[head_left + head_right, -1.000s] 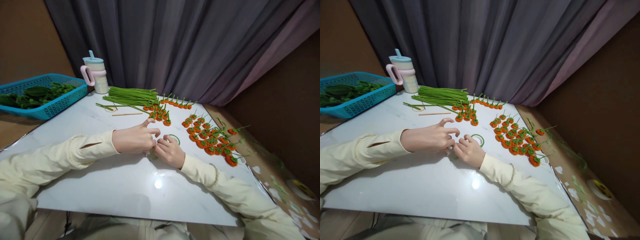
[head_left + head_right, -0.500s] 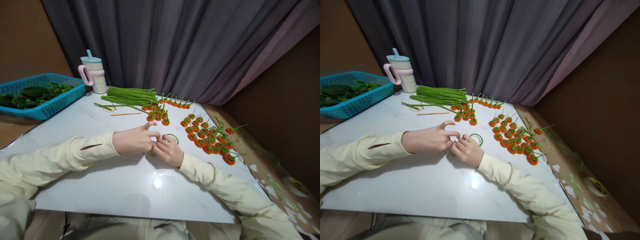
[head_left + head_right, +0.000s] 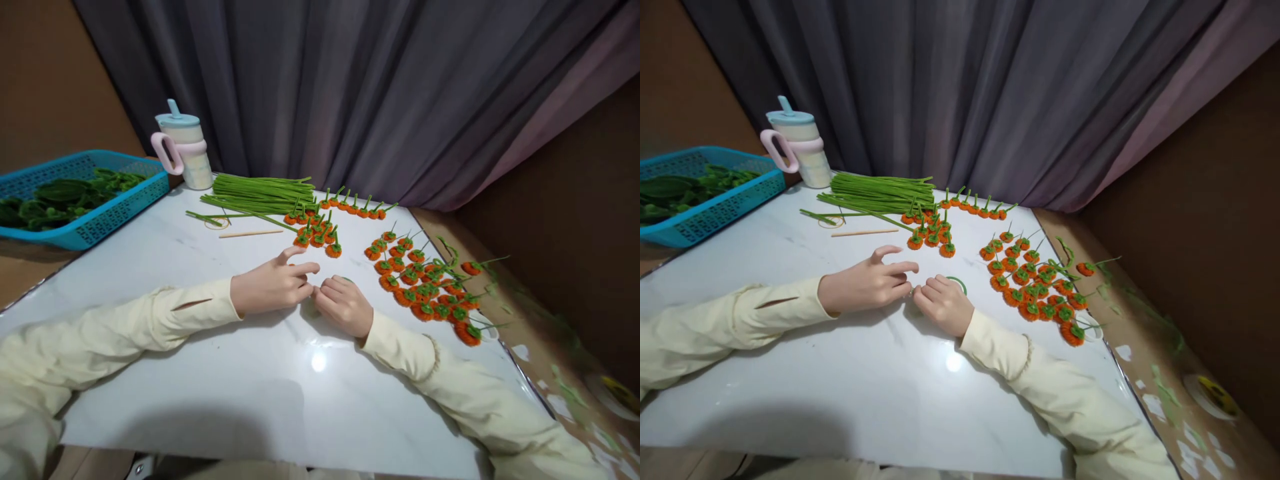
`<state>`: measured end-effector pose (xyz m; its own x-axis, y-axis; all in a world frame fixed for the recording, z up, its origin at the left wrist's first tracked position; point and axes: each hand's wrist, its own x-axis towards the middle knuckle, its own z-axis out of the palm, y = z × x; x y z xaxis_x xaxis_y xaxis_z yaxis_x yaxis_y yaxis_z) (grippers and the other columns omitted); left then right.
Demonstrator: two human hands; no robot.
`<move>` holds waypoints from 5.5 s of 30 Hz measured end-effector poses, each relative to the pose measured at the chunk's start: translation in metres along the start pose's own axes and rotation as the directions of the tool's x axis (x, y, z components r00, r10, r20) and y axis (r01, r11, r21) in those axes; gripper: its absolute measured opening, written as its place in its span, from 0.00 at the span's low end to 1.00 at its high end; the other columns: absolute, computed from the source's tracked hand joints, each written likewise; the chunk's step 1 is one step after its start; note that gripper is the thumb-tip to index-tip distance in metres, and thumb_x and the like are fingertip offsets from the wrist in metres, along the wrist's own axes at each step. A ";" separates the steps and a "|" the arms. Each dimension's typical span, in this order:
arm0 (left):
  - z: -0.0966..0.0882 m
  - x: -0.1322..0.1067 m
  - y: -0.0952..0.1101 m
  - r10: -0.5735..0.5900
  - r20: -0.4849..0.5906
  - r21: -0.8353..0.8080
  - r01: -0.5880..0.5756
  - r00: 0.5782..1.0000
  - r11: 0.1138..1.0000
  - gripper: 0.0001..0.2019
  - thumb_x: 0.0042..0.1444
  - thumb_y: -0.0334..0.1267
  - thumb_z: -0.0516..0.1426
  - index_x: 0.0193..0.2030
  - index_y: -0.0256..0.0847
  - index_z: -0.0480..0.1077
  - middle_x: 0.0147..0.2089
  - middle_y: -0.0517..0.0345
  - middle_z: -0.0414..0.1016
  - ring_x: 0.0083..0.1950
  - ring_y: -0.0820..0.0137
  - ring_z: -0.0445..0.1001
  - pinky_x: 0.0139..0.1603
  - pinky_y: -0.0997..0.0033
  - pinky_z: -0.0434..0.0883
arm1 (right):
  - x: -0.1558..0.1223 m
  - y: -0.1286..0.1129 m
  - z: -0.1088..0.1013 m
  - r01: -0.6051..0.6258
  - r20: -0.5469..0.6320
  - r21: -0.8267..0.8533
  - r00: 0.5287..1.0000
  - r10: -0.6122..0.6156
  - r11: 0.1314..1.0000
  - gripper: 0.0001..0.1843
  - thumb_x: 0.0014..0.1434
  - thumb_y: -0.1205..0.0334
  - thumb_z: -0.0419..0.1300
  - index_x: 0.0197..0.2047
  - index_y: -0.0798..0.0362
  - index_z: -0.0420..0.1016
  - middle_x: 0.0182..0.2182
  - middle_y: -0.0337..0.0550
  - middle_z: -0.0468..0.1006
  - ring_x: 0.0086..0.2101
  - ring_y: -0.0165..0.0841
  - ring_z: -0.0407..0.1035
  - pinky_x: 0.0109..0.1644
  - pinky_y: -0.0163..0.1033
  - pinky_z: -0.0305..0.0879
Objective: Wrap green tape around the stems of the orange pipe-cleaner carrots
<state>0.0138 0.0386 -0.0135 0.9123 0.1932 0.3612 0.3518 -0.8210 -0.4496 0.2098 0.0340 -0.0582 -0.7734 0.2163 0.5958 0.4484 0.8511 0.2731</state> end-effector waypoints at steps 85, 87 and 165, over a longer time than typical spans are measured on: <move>0.027 0.021 -0.018 -0.049 0.015 -0.185 0.051 0.999 0.981 0.16 0.59 0.22 0.41 0.26 0.36 0.63 0.32 0.52 0.73 0.40 0.72 0.70 0.58 0.63 0.50 | -0.010 0.032 0.005 -0.136 0.071 0.087 0.989 0.130 0.987 0.12 0.62 0.70 0.49 0.27 0.58 0.65 0.20 0.38 0.65 0.24 0.29 0.57 0.27 0.36 0.47; 0.027 0.022 -0.021 -0.077 0.034 -0.267 0.083 0.996 0.960 0.14 0.57 0.21 0.42 0.27 0.36 0.62 0.31 0.53 0.72 0.39 0.72 0.70 0.58 0.62 0.48 | -0.010 0.033 0.004 -0.102 0.070 0.084 0.993 0.096 0.991 0.11 0.62 0.70 0.50 0.27 0.57 0.65 0.20 0.38 0.66 0.25 0.29 0.57 0.27 0.36 0.48; 0.006 0.027 -0.019 -0.190 0.318 -0.637 0.357 0.929 0.683 0.15 0.63 0.31 0.43 0.28 0.35 0.65 0.29 0.56 0.70 0.38 0.70 0.68 0.52 0.57 0.46 | -0.006 0.026 -0.001 -0.045 -0.036 0.141 0.998 0.051 0.989 0.06 0.59 0.69 0.53 0.31 0.59 0.68 0.20 0.39 0.69 0.24 0.29 0.60 0.27 0.37 0.53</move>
<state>0.0331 0.0629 -0.0002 0.8474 0.5058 0.1614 0.4326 -0.8340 0.3425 0.2265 0.0545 -0.0533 -0.7329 0.2419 0.6359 0.4154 0.8993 0.1367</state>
